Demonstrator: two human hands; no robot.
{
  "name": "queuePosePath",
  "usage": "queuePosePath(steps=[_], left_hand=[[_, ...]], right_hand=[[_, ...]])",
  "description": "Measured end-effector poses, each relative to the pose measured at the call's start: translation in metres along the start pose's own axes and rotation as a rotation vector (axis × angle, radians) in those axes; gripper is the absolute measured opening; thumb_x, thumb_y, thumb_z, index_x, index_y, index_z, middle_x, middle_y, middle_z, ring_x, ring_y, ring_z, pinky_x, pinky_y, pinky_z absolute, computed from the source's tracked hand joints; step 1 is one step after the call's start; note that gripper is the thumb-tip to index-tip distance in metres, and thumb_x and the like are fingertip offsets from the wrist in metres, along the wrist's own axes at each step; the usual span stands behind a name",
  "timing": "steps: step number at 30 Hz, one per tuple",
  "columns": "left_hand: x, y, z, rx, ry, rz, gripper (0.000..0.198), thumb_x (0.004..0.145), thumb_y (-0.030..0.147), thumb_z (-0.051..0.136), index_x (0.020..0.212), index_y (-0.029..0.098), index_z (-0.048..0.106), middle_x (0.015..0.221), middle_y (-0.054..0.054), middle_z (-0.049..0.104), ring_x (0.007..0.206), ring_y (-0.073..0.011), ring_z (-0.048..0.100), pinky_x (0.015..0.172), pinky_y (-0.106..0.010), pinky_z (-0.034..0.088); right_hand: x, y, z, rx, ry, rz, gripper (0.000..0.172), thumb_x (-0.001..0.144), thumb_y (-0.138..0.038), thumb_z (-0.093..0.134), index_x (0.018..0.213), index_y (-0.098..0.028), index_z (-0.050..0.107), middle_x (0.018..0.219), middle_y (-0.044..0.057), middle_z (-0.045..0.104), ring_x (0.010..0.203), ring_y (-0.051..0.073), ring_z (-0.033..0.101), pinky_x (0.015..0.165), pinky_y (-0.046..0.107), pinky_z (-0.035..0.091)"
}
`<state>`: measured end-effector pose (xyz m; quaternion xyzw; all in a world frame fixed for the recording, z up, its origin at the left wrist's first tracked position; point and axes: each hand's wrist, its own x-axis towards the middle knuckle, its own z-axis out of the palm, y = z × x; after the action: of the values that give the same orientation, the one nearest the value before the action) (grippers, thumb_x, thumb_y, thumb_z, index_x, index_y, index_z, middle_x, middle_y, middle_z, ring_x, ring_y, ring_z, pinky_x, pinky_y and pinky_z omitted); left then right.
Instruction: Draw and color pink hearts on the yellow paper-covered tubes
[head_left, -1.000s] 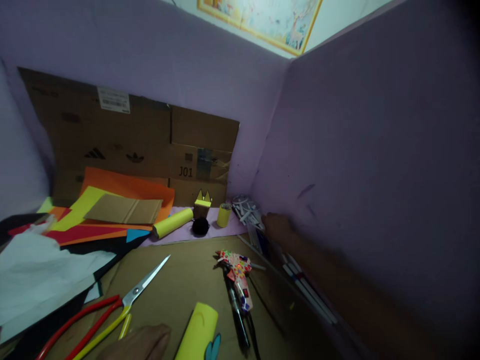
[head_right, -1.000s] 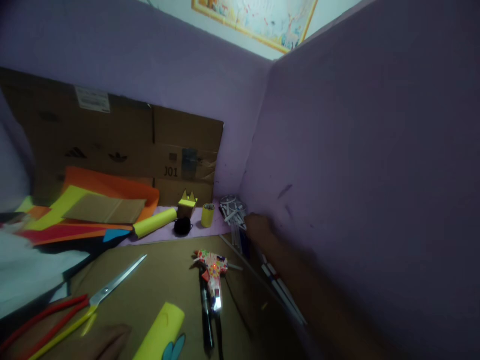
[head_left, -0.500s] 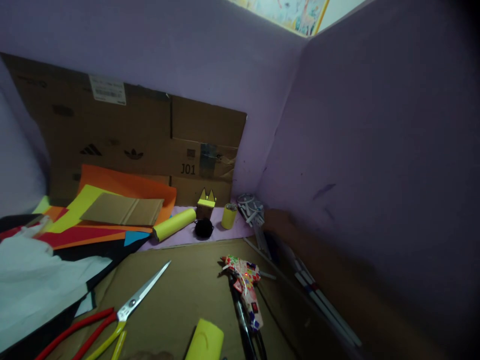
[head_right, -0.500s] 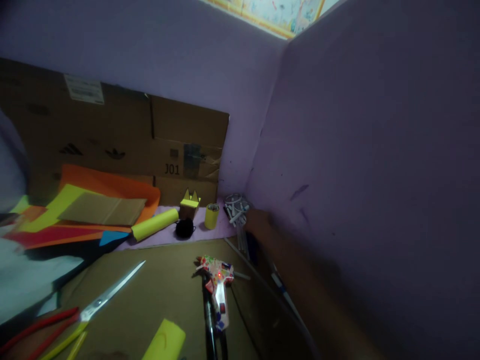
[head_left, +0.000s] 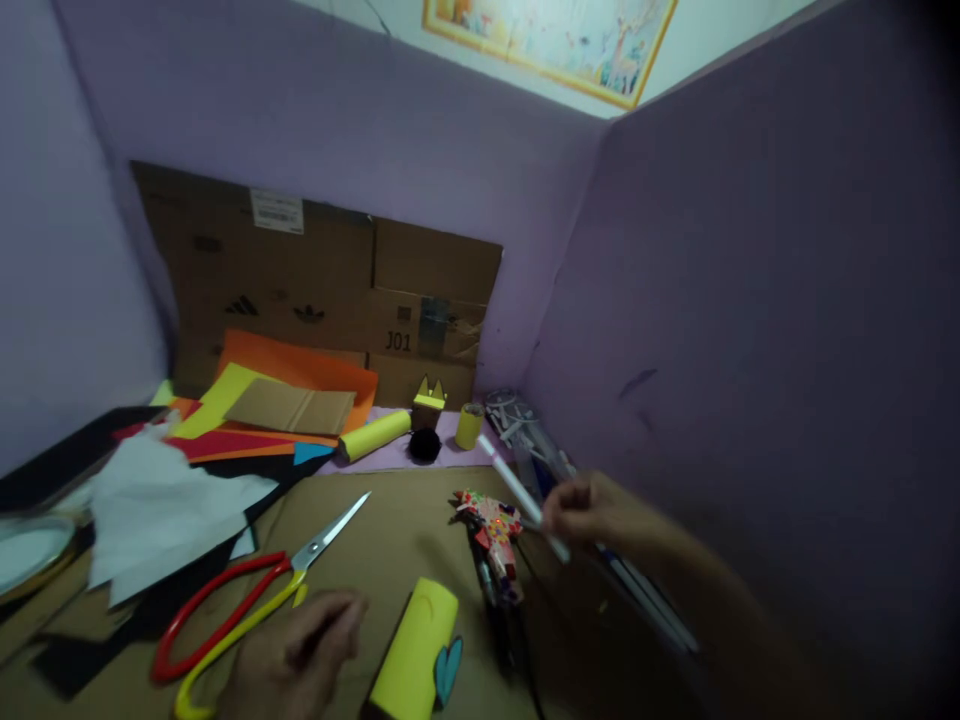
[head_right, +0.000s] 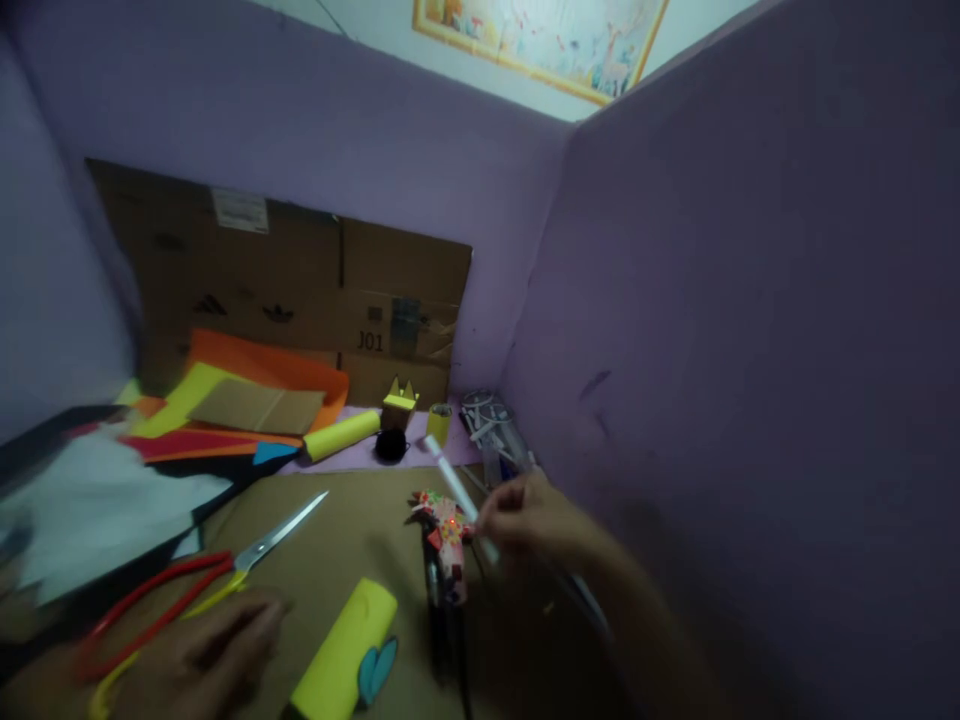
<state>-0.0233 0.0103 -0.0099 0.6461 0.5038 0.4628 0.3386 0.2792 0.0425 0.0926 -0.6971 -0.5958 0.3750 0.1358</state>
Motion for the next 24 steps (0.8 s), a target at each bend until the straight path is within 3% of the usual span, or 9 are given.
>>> queuePosePath(steps=[2,4,7,13,16,19,21,24], left_hand=[[0.001,0.009,-0.002,-0.25,-0.079,-0.261,0.031,0.076,0.048,0.06,0.077,0.018,0.067,0.054,0.001,0.062,0.038,-0.0088,0.047,0.035,-0.018,0.035],[0.001,0.019,-0.003,-0.512,-0.146,-0.327,0.037,0.069,0.048,0.068,0.083,0.015,0.066,0.058,-0.001,0.063,0.042,-0.0073,0.048,0.039,-0.017,0.035],[-0.001,0.032,-0.002,-0.723,-0.176,-0.399,0.042,0.062,0.044,0.076,0.086,0.011,0.066,0.057,-0.001,0.061,0.041,-0.0052,0.045,0.04,-0.016,0.03],[-0.004,0.04,-0.002,-0.856,-0.133,-0.421,0.036,0.057,0.039,0.079,0.073,0.011,0.064,0.05,0.001,0.058,0.038,-0.0039,0.044,0.038,-0.015,0.026],[-0.006,0.041,-0.001,-0.853,-0.158,-0.426,0.035,0.056,0.038,0.08,0.068,0.011,0.063,0.048,0.001,0.057,0.037,-0.0039,0.044,0.037,-0.015,0.027],[-0.011,0.044,0.001,-0.832,-0.225,-0.432,0.033,0.057,0.036,0.08,0.069,0.01,0.064,0.05,0.0,0.06,0.037,-0.0049,0.046,0.039,-0.016,0.031],[-0.014,0.046,0.004,-0.81,-0.262,-0.438,0.032,0.058,0.035,0.08,0.072,0.011,0.064,0.051,0.0,0.061,0.038,-0.0054,0.047,0.04,-0.017,0.033],[-0.016,0.044,0.006,-0.768,-0.241,-0.405,0.032,0.056,0.036,0.08,0.071,0.012,0.065,0.05,0.001,0.06,0.037,-0.0053,0.046,0.04,-0.017,0.033]], right_hand=[[-0.016,-0.009,0.044,0.122,-0.149,-0.09,0.012,0.069,-0.021,0.061,0.064,-0.012,0.067,0.047,-0.005,0.053,0.039,0.005,0.045,0.042,0.018,0.038],[-0.023,-0.017,0.081,0.391,-0.392,-0.166,0.01,0.058,-0.021,0.065,0.058,-0.011,0.066,0.046,-0.005,0.055,0.038,0.005,0.044,0.041,0.017,0.037],[-0.022,-0.025,0.114,0.511,-0.5,-0.201,0.006,0.053,-0.016,0.062,0.054,-0.012,0.065,0.043,-0.006,0.054,0.035,0.003,0.041,0.039,0.016,0.033],[-0.02,-0.015,0.124,0.627,-0.579,-0.179,0.002,0.051,-0.015,0.062,0.051,-0.012,0.062,0.039,-0.007,0.053,0.033,0.003,0.041,0.036,0.014,0.033],[-0.027,-0.01,0.128,0.7,-0.647,-0.162,0.015,0.051,-0.019,0.07,0.061,-0.012,0.063,0.046,-0.004,0.06,0.034,0.004,0.047,0.037,0.014,0.039],[-0.032,-0.012,0.135,0.849,-0.768,-0.179,0.037,0.059,-0.038,0.075,0.083,-0.01,0.066,0.054,0.001,0.066,0.037,0.007,0.056,0.038,0.015,0.044],[-0.033,-0.014,0.14,0.937,-0.823,-0.188,0.045,0.066,-0.049,0.069,0.086,-0.008,0.066,0.049,0.0,0.064,0.03,0.006,0.052,0.033,0.013,0.042],[-0.031,-0.014,0.145,0.989,-0.851,-0.17,0.046,0.069,-0.051,0.067,0.079,-0.006,0.069,0.038,-0.002,0.058,0.021,0.004,0.043,0.023,0.011,0.032]])
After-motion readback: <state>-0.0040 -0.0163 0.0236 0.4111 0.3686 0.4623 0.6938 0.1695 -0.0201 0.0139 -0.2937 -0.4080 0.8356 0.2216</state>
